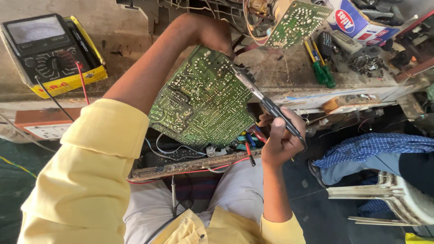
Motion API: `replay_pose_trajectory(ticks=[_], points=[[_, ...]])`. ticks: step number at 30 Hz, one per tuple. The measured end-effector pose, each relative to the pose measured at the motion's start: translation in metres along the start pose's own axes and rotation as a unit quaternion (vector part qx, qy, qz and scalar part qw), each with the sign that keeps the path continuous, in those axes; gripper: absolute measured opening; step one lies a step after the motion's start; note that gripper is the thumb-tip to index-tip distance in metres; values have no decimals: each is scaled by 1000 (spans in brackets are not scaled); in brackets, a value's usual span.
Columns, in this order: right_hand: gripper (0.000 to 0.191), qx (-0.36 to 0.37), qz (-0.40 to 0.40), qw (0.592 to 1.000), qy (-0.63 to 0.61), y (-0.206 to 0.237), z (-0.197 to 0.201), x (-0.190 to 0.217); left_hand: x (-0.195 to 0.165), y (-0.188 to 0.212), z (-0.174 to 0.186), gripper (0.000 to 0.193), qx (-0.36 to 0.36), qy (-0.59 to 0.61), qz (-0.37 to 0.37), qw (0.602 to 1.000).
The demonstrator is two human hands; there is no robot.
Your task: The person tests a large green circuit board with multimeter probes, touching probe tips to various points on the board while a multimeter sits on the bench. They then use a soldering iron and desoldering wick on the board's solder joints, holding the board steady with the other hand.
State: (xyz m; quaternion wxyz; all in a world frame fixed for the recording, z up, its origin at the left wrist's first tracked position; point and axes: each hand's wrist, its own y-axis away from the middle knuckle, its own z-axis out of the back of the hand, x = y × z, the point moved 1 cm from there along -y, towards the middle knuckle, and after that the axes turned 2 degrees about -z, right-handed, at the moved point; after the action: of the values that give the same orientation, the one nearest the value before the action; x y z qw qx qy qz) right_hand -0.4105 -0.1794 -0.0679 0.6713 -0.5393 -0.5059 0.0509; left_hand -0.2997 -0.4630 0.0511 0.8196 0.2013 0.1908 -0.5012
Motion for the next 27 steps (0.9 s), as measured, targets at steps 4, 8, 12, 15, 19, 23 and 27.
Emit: replay_pose_trajectory(ticks=[4,8,12,15,19,23,27], points=[[33,5,16,1000,13,-1,-4,-3,2,1,0,42,6,9,7,1000],[29,39,29,998,30,-1,-7,0,3,0,2,42,4,7,4,1000],[28,85,77,991,75,-3,-7,12,3,-5,1,42,-4,-2,2,1000],[26,106,103,978,147,-5,-6,25,4,-6,-2,40,-7,18,12,1000],[25,116,107,972,175,-6,-11,38,2,-6,-4,38,-19,32,7,999],[27,123,104,970,184,-6,-14,44,1,-4,-4,38,-41,36,20,998],[29,116,70,981,139,-4,-13,43,1,-4,-5,39,-34,26,15,999]])
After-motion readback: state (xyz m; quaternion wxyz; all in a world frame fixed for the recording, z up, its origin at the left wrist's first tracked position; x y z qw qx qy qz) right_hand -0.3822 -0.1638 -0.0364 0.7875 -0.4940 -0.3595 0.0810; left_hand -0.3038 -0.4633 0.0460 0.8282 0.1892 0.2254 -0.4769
